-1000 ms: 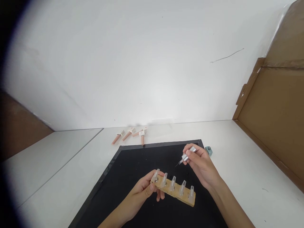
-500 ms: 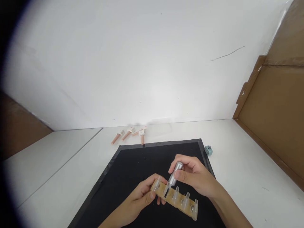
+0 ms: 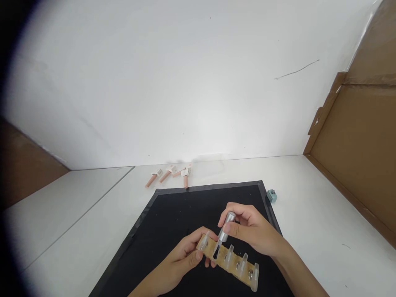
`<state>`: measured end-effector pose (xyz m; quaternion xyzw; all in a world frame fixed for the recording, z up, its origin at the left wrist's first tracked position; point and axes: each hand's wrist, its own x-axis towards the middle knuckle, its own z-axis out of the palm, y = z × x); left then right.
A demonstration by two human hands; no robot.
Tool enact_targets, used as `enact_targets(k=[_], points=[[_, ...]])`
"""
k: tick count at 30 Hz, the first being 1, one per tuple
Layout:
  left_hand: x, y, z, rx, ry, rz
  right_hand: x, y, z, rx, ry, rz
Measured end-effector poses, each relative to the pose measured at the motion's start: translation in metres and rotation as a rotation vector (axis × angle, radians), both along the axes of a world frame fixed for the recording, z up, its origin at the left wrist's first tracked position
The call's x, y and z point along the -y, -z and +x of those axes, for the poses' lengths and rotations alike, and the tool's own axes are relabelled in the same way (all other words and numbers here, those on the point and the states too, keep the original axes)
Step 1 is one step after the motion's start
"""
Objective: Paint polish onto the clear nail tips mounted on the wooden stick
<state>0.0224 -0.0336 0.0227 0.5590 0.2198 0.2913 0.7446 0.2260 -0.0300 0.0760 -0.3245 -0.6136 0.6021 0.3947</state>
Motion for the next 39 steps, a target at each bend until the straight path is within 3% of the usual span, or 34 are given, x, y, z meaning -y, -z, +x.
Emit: enact_targets(k=[19, 22, 26, 31, 39], points=[[0.002, 0.004, -0.002, 0.018, 0.020, 0.000, -0.002, 0.006, 0.005, -0.002, 0.119, 0.002], [0.003, 0.002, -0.003, 0.014, 0.019, 0.009, -0.005, 0.003, 0.008, 0.061, 0.253, 0.052], [0.003, 0.002, -0.002, -0.002, 0.012, 0.005, -0.014, 0.005, 0.022, 0.305, 0.647, 0.254], [0.003, 0.005, 0.002, -0.029, -0.069, 0.015, -0.031, 0.017, 0.056, 0.478, 0.953, 0.383], [0.004, 0.002, 0.003, -0.068, -0.106, 0.027, -0.048, 0.037, 0.098, 0.756, 1.031, 0.402]])
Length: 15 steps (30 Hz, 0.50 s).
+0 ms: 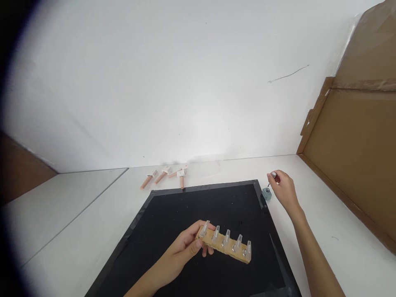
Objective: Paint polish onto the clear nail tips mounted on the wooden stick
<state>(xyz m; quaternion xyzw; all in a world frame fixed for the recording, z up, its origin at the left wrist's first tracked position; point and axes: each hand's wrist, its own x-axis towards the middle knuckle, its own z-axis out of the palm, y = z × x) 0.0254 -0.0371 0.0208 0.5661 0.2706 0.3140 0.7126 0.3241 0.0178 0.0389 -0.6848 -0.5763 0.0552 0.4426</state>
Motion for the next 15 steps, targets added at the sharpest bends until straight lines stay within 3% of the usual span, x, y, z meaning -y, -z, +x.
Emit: enact_targets(k=[15], points=[[0.000, -0.004, 0.001, -0.020, 0.006, -0.006, -0.003, 0.013, 0.005, 0.189, -0.076, -0.198]])
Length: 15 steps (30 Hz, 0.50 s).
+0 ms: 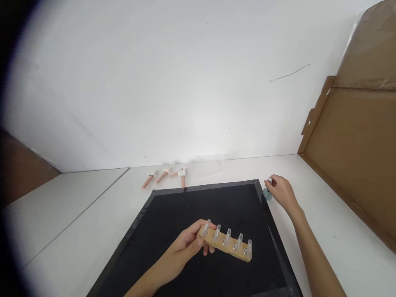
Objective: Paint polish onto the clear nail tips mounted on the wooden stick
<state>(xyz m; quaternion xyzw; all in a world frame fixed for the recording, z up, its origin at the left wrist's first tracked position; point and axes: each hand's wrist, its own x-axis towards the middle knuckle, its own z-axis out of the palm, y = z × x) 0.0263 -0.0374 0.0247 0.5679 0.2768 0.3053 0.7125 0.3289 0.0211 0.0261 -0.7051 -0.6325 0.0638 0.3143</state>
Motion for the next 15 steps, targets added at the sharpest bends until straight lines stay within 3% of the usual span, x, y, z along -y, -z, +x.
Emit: enact_targets(k=[6, 15], points=[[-0.0007, 0.0003, -0.0006, 0.000, 0.007, 0.001, 0.0005, 0.0011, 0.0014, 0.062, -0.009, -0.031], [-0.0011, 0.0006, -0.0003, 0.001, 0.000, 0.001, 0.0013, -0.0054, 0.0068, 0.057, 0.029, 0.057]])
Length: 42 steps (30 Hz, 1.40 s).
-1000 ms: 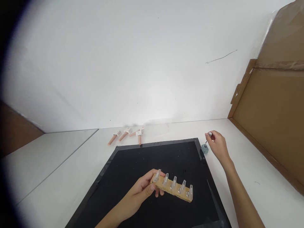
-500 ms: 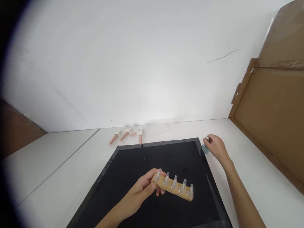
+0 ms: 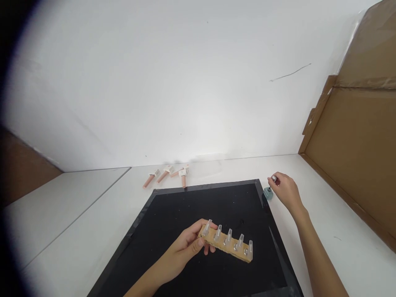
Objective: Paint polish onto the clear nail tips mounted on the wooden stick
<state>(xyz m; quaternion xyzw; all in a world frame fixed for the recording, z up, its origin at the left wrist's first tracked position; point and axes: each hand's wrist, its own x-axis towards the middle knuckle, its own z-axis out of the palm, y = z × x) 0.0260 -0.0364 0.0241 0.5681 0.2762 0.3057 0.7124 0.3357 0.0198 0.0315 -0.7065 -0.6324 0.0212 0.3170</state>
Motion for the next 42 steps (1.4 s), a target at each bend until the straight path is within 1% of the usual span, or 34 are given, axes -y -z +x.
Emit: enact_targets(k=[7, 28, 35, 42], points=[[-0.0005, 0.0016, 0.0003, 0.001, 0.006, 0.001, 0.0003, -0.0012, 0.0013, -0.030, 0.018, 0.043], [0.0004, -0.0003, -0.0015, -0.007, 0.018, 0.009, -0.0009, 0.0021, 0.0032, -0.019, -0.004, -0.021], [0.0000, -0.0010, -0.0007, -0.017, 0.022, 0.011, 0.0009, -0.0003, 0.0072, -0.041, 0.012, -0.005], [-0.0002, -0.0005, -0.0015, -0.012, 0.024, 0.015, -0.0001, 0.0004, 0.0058, -0.040, -0.010, 0.008]])
